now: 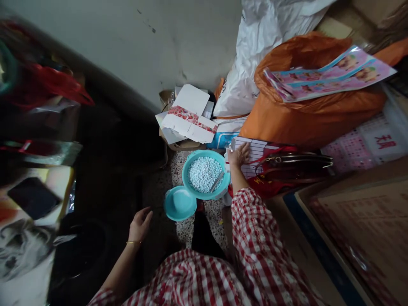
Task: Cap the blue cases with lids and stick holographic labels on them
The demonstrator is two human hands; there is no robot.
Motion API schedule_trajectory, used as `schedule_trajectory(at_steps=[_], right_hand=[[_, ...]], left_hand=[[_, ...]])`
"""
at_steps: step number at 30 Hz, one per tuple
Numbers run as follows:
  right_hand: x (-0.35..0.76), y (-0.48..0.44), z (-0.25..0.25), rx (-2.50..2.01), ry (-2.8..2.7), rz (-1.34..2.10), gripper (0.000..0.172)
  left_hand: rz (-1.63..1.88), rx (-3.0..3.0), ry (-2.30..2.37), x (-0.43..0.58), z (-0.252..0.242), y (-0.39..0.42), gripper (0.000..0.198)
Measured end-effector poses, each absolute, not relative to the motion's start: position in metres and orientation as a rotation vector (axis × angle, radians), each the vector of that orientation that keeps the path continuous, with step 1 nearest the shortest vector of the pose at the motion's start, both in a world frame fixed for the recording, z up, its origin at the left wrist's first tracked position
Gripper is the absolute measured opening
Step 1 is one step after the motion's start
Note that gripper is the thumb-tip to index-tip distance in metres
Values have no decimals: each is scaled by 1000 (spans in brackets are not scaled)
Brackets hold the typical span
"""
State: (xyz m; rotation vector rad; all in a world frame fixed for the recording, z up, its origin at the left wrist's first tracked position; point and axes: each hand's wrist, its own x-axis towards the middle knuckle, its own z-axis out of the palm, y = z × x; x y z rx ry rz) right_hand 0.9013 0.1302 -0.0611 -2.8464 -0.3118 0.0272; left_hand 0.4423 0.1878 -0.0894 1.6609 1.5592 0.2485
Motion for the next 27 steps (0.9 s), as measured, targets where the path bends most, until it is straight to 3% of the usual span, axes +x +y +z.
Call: schedule_trajectory(at_steps=[4,8,19,23,27], right_hand=[[904,124,-44,-2824,-398,77,55],[905,97,0,-2855,-298,141,40],[895,63,120,-2744,-389,-198,35],[834,77,155,-2623,-1061,-60,30],[741,80,162,-2051,-1939,-94,39]], left_hand=[[240,1691,1502,453,-83,192,43],[194,1653,1429,471,-75,197,45],[149,1250,872,617,7,193,66],[176,892,768,636,43,199,70],[306,531,604,611,76,218,82]])
